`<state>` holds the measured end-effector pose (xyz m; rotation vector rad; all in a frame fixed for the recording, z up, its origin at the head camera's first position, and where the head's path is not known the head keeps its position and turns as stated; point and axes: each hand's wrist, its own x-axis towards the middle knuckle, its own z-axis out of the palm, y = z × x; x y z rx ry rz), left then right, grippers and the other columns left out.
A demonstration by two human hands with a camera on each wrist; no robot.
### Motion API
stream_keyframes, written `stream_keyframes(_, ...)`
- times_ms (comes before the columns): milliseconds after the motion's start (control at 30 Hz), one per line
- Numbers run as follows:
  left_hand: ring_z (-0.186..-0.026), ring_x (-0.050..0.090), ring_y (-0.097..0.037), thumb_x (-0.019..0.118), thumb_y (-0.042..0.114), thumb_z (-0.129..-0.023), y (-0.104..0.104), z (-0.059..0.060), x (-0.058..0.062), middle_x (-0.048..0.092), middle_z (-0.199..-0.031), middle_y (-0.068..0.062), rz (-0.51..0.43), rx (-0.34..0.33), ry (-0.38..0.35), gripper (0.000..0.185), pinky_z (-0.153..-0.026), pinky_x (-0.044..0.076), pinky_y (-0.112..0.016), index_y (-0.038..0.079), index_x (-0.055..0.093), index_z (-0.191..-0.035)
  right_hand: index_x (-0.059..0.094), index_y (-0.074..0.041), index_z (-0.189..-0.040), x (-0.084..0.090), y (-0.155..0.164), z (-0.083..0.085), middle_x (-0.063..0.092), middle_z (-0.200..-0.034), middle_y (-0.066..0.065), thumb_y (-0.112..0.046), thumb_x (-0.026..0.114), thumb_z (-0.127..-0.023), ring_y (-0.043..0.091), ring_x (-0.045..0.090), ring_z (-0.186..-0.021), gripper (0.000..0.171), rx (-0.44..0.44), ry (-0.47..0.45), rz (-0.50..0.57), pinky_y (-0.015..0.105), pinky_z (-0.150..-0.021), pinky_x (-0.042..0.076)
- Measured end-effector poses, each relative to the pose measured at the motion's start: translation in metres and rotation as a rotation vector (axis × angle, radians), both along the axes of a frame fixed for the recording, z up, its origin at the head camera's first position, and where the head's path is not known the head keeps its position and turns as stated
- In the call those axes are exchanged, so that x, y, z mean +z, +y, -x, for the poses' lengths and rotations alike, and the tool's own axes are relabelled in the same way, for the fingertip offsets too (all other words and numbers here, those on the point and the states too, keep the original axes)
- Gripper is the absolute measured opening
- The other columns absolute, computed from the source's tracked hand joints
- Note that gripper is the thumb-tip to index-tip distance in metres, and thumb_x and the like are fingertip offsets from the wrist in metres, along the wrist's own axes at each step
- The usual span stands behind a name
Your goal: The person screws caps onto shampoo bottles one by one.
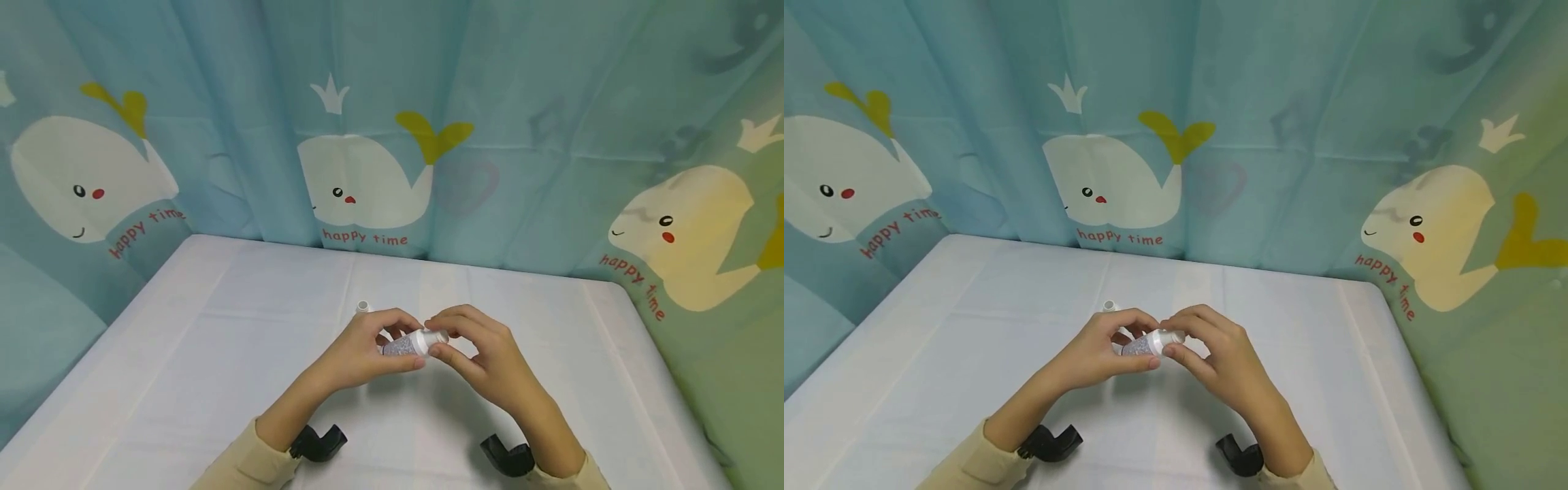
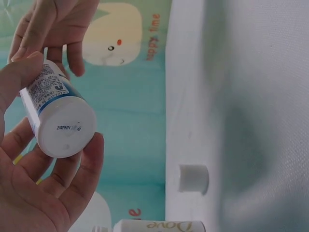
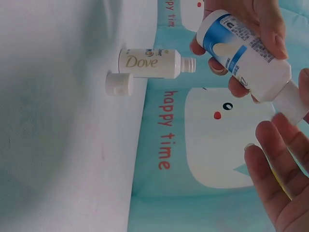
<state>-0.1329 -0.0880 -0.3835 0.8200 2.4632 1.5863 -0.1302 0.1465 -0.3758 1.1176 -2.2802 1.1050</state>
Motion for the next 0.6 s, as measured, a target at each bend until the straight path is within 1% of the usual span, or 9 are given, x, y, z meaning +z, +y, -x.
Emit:
stream_keyframes(100, -0.090, 0.060, -0.012, 0.083, 0.037, -0.082, -0.0002, -0.0001, 0.0000, 0.069, -0.100, 0.013, 0.005, 0.007, 0.005, 0.035, -0.072, 0.056, -0.031, 0.026, 0.069, -0.112, 0.071, -0.017, -0.113, 0.0006, -0.0010, -0.0011, 0.068, -0.116, -0.003, -0.008, 0.080, -0.083, 0.011, 0.065, -0.098, 0.032, 0.028, 0.002, 0.014, 0.018, -0.084, 0.050)
stream_keyframes(233, -0.092, 0.060, -0.011, 0.083, 0.037, -0.081, -0.0004, -0.0001, -0.0017, 0.069, -0.102, 0.014, 0.009, 0.007, 0.006, 0.035, -0.074, 0.055, -0.032, 0.027, 0.069, -0.111, 0.073, -0.016, -0.109, 0.0007, -0.0007, -0.0002, 0.070, -0.110, -0.003, -0.003, 0.080, -0.082, 0.012, 0.068, -0.100, 0.031, 0.081, 0.017, 0.018, 0.017, -0.087, 0.051)
stream_keyframes(333, -0.092, 0.061, -0.011, 0.083, 0.034, -0.081, -0.0002, 0.0001, -0.0028, 0.070, -0.101, 0.013, 0.004, -0.005, 0.002, 0.034, -0.074, 0.055, -0.033, 0.026, 0.070, -0.111, 0.073, -0.016, -0.104, -0.0001, 0.0000, 0.0006, 0.070, -0.106, -0.004, -0.003, 0.082, -0.079, 0.012, 0.068, -0.096, 0.029, 0.095, 0.028, 0.019, 0.020, -0.083, 0.054)
stream_keyframes(467, -0.092, 0.063, -0.010, 0.084, 0.031, -0.082, 0.0000, 0.0005, -0.0031, 0.070, -0.099, 0.012, -0.009, -0.018, -0.003, 0.033, -0.074, 0.055, -0.034, 0.026, 0.070, -0.111, 0.072, -0.016, -0.103, -0.0006, 0.0003, 0.0013, 0.069, -0.103, -0.005, -0.005, 0.082, -0.078, 0.010, 0.068, -0.092, 0.029, 0.095, 0.031, 0.022, 0.021, -0.078, 0.056)
stream_keyframes(600, -0.091, 0.063, -0.009, 0.084, 0.028, -0.081, 0.0000, 0.0005, -0.0027, 0.070, -0.098, 0.011, -0.015, -0.029, -0.008, 0.033, -0.074, 0.055, -0.034, 0.025, 0.070, -0.111, 0.072, -0.017, -0.104, -0.0003, 0.0006, 0.0013, 0.069, -0.100, -0.007, -0.008, 0.083, -0.079, 0.007, 0.067, -0.090, 0.029, 0.084, 0.035, 0.017, 0.017, -0.077, 0.054)
